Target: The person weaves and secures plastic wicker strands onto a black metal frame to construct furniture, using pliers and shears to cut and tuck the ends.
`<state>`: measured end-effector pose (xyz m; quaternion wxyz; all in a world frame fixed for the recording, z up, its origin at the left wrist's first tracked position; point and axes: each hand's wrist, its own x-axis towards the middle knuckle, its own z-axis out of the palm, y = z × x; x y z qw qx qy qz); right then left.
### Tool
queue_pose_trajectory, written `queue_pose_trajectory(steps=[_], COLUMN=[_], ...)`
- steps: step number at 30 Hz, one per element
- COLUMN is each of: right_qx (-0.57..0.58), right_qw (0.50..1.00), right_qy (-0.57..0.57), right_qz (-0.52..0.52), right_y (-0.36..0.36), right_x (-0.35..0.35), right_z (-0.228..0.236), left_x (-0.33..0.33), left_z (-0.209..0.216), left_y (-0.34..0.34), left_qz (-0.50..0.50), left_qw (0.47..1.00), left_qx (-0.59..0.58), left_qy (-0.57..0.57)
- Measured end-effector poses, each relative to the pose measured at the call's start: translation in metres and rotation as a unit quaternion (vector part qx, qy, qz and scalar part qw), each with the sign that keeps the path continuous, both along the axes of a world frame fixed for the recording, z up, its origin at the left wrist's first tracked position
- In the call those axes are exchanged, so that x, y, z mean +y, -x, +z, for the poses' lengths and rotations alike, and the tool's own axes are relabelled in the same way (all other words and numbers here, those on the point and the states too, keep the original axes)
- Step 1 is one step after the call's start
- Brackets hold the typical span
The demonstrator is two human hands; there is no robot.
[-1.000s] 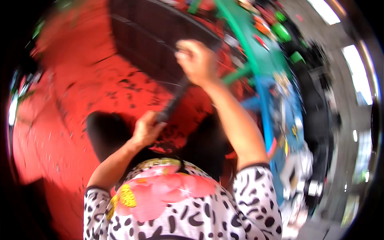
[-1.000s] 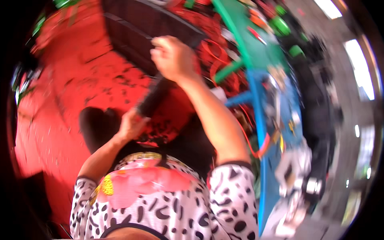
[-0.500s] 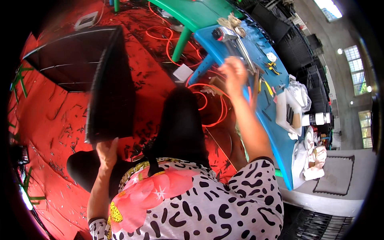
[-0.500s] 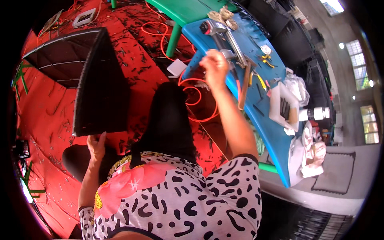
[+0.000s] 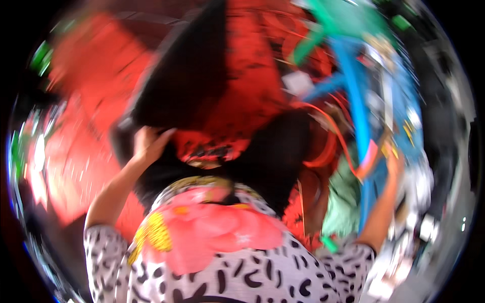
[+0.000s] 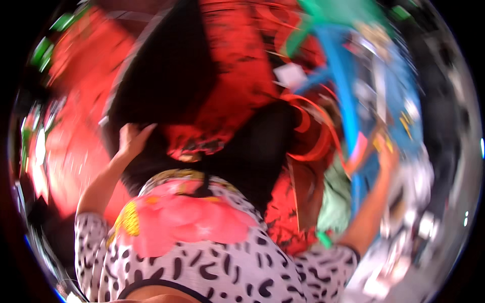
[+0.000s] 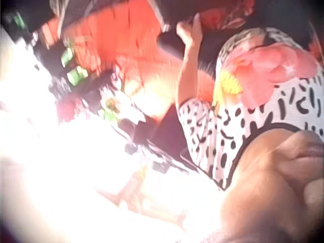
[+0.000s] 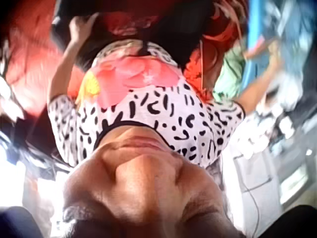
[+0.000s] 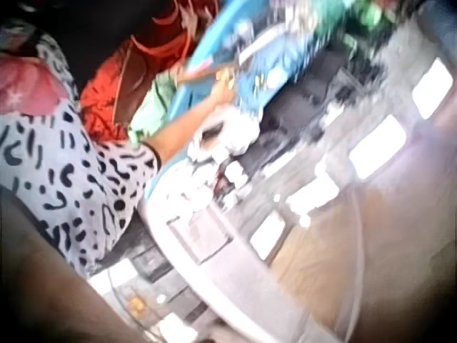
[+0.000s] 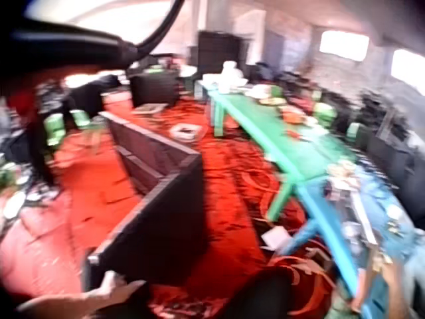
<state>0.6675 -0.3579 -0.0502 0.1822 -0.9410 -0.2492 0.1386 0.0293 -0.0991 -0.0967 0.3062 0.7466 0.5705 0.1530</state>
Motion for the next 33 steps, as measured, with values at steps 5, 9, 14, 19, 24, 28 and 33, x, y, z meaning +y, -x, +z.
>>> queue_pose_trajectory(steps=[5, 9, 14, 19, 24, 28, 33], right_qx=[-0.177, -0.194, -0.235, 0.010, -0.078, -0.191, -0.195], right_qw=[0.967, 0.955, 0.945, 0.996, 0.995, 0.974, 0.978], right_qy=[0.184, 0.221, 0.227, 0.080, 0.032, 0.122, -0.079], right_qz=[0.002, 0.034, -0.008, 0.023, 0.048, -0.030, 0.009], right_y=[-0.104, -0.093, -0.040, -0.098, -0.103, -0.041, -0.045], right_x=[-0.057, -0.036, -0.013, -0.050, -0.086, -0.033, -0.031], right_z=[-0.020, -0.027, -0.005, -0.030, -0.051, 0.028, 0.070], left_x=[0.011, 0.010, 0.012, 0.014, 0.018, 0.013, 0.013], left_z=[-0.020, -0.019, -0.022, -0.010, -0.006, 0.013, 0.013], left_y=[0.001, 0.017, 0.022, 0.023, 0.008, -0.014, -0.025], left_qz=[-0.030, -0.012, -0.010, -0.007, 0.009, 0.036, 0.053], left_qw=[0.984, 0.973, 0.859, 0.838, 0.845, 0.833, 0.759], left_qx=[-0.175, -0.231, -0.486, -0.503, -0.497, -0.511, -0.593], left_qy=[-0.025, 0.027, 0.162, 0.211, 0.197, 0.210, 0.266])
